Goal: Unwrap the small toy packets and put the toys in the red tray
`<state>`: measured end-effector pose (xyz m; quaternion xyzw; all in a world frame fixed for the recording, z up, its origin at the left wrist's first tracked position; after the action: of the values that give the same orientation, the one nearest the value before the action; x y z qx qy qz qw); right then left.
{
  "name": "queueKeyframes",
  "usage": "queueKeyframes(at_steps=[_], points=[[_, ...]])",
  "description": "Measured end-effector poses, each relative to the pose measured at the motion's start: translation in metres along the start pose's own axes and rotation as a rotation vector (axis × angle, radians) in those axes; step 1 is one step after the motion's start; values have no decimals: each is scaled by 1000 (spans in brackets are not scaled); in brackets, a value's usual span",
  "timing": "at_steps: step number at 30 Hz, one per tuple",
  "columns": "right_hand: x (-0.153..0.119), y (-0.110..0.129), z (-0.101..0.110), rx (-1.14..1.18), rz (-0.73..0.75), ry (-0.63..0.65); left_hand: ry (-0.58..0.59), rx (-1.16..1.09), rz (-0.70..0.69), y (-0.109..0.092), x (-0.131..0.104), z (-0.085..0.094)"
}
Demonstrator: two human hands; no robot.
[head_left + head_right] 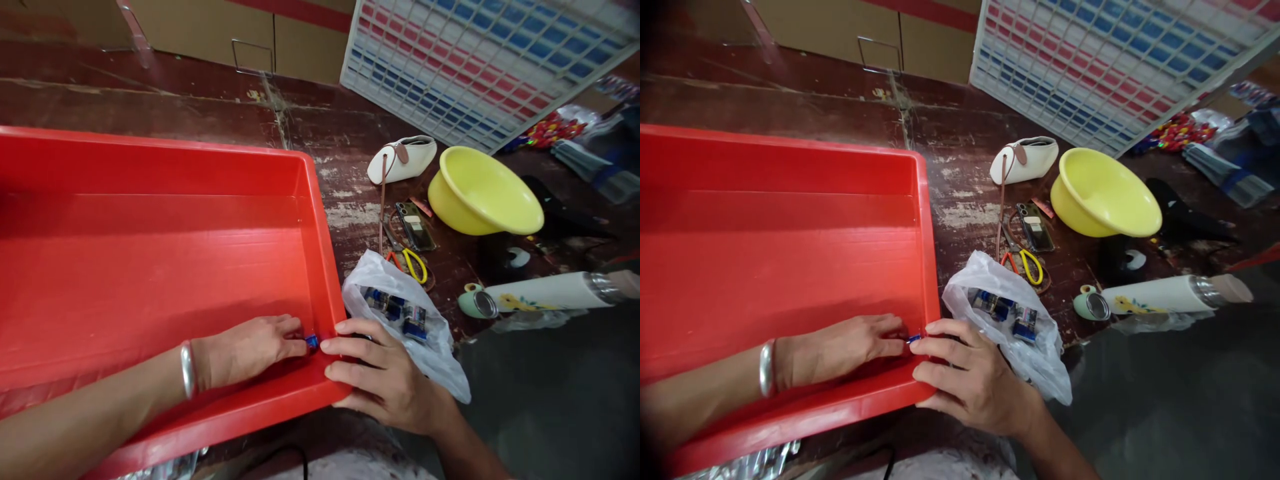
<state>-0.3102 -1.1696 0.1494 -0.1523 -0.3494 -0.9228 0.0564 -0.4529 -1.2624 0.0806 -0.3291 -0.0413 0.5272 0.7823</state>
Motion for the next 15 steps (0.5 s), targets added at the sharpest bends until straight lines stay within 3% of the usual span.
queueKeyframes(at_steps=[4,9,15], points=[[1,0,0,0,-6,2,-85,-241,73,9,-7,1],[3,-1,-1,9,2,-8,-223,-616,277,28,-16,6],[2,0,1,34,4,-20,-367,-1002,466,34,-28,19]])
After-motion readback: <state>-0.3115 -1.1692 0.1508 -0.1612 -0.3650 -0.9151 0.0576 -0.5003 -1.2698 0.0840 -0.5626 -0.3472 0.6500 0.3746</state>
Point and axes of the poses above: each hand's wrist, its own x-axis towards the middle knuckle, its own z-axis out of the back of the hand, y = z × x, the point moved 6 cm from there along x, towards the middle knuckle, and after that the axes turned 3 degrees about x, right-handed, at the moved point
